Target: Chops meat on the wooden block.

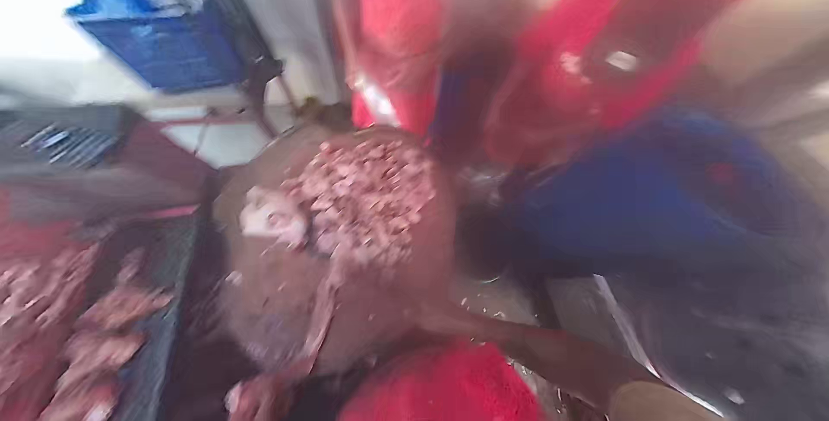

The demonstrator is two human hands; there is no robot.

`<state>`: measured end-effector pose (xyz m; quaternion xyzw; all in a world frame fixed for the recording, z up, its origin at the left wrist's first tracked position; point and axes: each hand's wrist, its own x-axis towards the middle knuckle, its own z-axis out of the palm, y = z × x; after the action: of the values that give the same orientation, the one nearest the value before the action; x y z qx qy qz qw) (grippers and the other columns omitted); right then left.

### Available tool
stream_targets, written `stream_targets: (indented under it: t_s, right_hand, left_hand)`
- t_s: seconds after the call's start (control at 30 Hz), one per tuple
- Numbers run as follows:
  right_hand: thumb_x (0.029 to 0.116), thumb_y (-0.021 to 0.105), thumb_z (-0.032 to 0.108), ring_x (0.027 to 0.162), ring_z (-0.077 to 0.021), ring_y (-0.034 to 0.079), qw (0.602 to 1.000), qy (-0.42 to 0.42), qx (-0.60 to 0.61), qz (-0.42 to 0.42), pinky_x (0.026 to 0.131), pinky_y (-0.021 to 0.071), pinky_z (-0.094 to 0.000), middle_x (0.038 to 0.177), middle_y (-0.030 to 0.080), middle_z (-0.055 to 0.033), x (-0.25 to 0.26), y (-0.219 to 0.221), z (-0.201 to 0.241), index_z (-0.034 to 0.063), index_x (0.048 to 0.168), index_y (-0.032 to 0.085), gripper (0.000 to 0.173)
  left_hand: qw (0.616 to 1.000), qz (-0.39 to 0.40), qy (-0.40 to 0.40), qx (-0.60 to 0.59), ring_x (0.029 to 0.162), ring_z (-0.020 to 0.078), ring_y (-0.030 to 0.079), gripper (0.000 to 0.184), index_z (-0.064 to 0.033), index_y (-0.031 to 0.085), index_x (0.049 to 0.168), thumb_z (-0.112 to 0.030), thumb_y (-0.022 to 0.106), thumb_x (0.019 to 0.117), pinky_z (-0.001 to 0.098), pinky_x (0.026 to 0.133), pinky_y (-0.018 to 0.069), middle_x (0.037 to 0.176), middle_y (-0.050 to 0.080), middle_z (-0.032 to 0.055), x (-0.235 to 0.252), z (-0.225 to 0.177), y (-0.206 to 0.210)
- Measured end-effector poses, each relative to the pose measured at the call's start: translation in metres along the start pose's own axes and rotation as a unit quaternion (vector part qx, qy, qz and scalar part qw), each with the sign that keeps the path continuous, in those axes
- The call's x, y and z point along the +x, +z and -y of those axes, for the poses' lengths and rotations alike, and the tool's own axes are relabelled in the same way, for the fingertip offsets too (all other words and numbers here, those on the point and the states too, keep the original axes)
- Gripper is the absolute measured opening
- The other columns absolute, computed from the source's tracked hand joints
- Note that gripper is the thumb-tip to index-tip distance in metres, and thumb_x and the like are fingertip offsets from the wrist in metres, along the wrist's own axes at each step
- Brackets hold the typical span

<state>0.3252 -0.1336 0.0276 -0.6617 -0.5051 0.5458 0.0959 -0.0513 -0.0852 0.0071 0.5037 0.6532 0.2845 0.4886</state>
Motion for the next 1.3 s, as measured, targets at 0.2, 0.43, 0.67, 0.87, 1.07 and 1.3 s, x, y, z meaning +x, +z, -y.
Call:
stream_targets:
  t_s: [0.2,0.43,0.67,0.87,1.07,1.3]
  right_hand:
    - [0.1061,0.046,0.053,0.087,-0.031,0.063,0.996,0.092,-0.003,0.001,0.082,0.0515,-0.054,0.097,0.064,-0.0188,0.027,-0.005,0.032,-0.001,0.12,0.062,0.058]
    - [0.1024,0.052,0.051,0.059,-0.004,0.048,0.966,-0.229,0.111,-0.035,0.057,0.0457,-0.0251,0.072,0.05,0.006,-0.008,-0.029,0.152,0.01,0.11,0.061,0.042]
    - [0.1078,0.048,0.041,0.088,-0.0286,0.065,0.99,-0.036,-0.127,0.041,0.085,0.0529,-0.05,0.098,0.066,-0.0173,0.046,0.009,0.1,0.0013,0.125,0.062,0.046]
    - [0.1051,0.051,0.047,0.085,-0.0225,0.065,0.992,-0.058,-0.108,-0.003,0.082,0.0541,-0.046,0.094,0.067,-0.0116,0.018,0.011,0.131,0.0054,0.124,0.065,0.048]
    - [0.1037,0.055,0.034,0.07,-0.0127,0.06,0.986,-0.152,-0.055,-0.041,0.069,0.0533,-0.0342,0.079,0.063,-0.0055,0.02,0.04,0.124,0.0028,0.108,0.068,0.034]
    - [0.1059,0.051,0.044,0.075,-0.0199,0.061,0.995,-0.013,-0.095,0.018,0.074,0.0531,-0.0433,0.084,0.063,-0.0088,0.02,0.028,0.109,0.0043,0.112,0.066,0.043]
  left_hand:
    - [0.991,-0.073,-0.109,0.02,0.083,0.0248,0.071,0.043,0.0059,0.051,0.138,-0.019,0.057,0.1028,0.0454,0.078,0.0615,0.105,0.07,0.0201,0.006,-0.014,0.004]
    - [0.992,-0.072,-0.107,0.008,0.079,0.0207,0.07,0.045,0.0033,0.051,0.137,-0.018,0.06,0.0986,0.0423,0.076,0.0612,0.103,0.069,0.0167,0.004,-0.007,-0.003]
    - [0.99,-0.069,-0.125,0.004,0.076,0.0219,0.07,0.046,0.0028,0.05,0.139,-0.017,0.06,0.0984,0.0434,0.075,0.0611,0.101,0.07,0.0165,0.002,0.001,-0.002]
    - [0.991,-0.055,-0.12,-0.019,0.081,0.022,0.071,0.046,0.0029,0.049,0.14,-0.018,0.057,0.1003,0.0431,0.078,0.0609,0.108,0.069,0.0171,-0.01,0.008,-0.008]
    - [0.993,-0.043,-0.107,-0.019,0.08,0.0197,0.071,0.043,0.0017,0.053,0.136,-0.02,0.059,0.0992,0.0412,0.076,0.061,0.105,0.07,0.0146,-0.009,0.008,-0.007]
    - [0.994,-0.043,-0.1,-0.024,0.086,0.0211,0.07,0.046,0.0005,0.053,0.138,-0.022,0.06,0.0979,0.0437,0.081,0.0597,0.109,0.069,0.0158,-0.013,0.017,-0.008]
